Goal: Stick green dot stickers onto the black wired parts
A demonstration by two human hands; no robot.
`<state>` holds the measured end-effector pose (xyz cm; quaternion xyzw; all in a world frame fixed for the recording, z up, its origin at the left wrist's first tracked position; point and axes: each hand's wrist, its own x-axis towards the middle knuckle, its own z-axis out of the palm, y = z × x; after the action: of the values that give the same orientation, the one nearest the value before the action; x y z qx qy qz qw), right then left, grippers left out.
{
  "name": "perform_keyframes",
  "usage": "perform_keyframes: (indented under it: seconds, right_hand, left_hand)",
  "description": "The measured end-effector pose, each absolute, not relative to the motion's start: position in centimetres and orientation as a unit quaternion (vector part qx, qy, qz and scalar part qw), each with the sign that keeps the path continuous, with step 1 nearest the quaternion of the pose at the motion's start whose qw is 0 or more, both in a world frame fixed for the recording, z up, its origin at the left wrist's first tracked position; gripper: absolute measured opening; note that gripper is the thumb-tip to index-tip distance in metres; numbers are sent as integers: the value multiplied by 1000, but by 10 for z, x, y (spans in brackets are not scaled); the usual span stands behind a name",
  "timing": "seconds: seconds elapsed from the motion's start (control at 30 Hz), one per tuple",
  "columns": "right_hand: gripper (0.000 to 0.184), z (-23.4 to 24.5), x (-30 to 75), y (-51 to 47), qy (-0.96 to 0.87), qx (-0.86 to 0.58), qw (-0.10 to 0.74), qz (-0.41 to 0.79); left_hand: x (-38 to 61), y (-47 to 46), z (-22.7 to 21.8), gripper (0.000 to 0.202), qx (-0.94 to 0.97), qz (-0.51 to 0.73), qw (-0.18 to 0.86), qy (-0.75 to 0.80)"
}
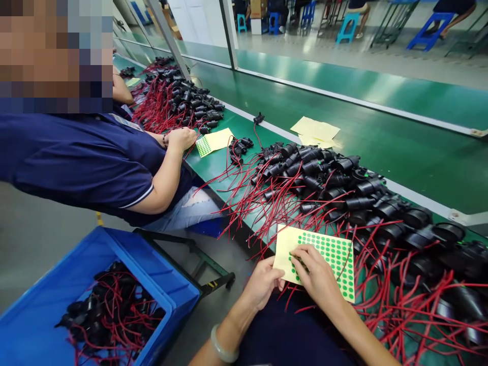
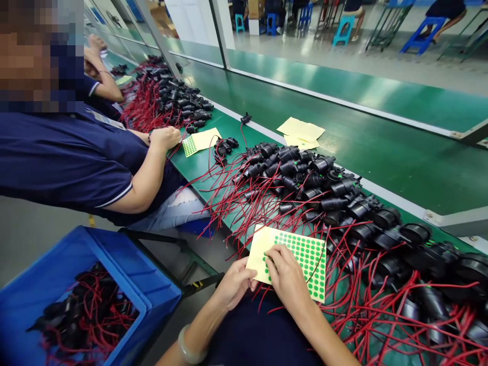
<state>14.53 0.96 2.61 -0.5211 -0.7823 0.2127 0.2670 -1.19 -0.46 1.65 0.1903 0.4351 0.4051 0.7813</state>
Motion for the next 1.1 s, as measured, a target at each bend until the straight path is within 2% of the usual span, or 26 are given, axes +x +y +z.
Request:
perform_keyframes:
  seconds: [0.57,0.67,0.73,0.8,0.87,0.97,1.1]
  right_hand:
    - [9,39,151,7,-784,-496,305,213]
    - [9,32,152,7,-786,-490,311,215]
    - [10,25,154,8,-783,-490,316,215]
    - [10,20,156,9,-777,-495,325,212]
    - [10,19,158,11,-768,-505,332,211]
    - [11,20,161,15,-756,-512,351,207]
    - [14,16,162,17,-747,-511,372,204]
  left_hand:
    - [-3,-1,22,18,160,426,785,422]
    - [-7,-1,21,24,189,407,790,419]
    - [-20,0,24,31,273,355,779,439]
    - [-42,6,32,34,392,299,716,495]
    - [-70,20,46,30,493,276,599,567]
    - [-108,62,75,24,576,316,385,648]
    - [-131,165,108,18,657,348,116,658]
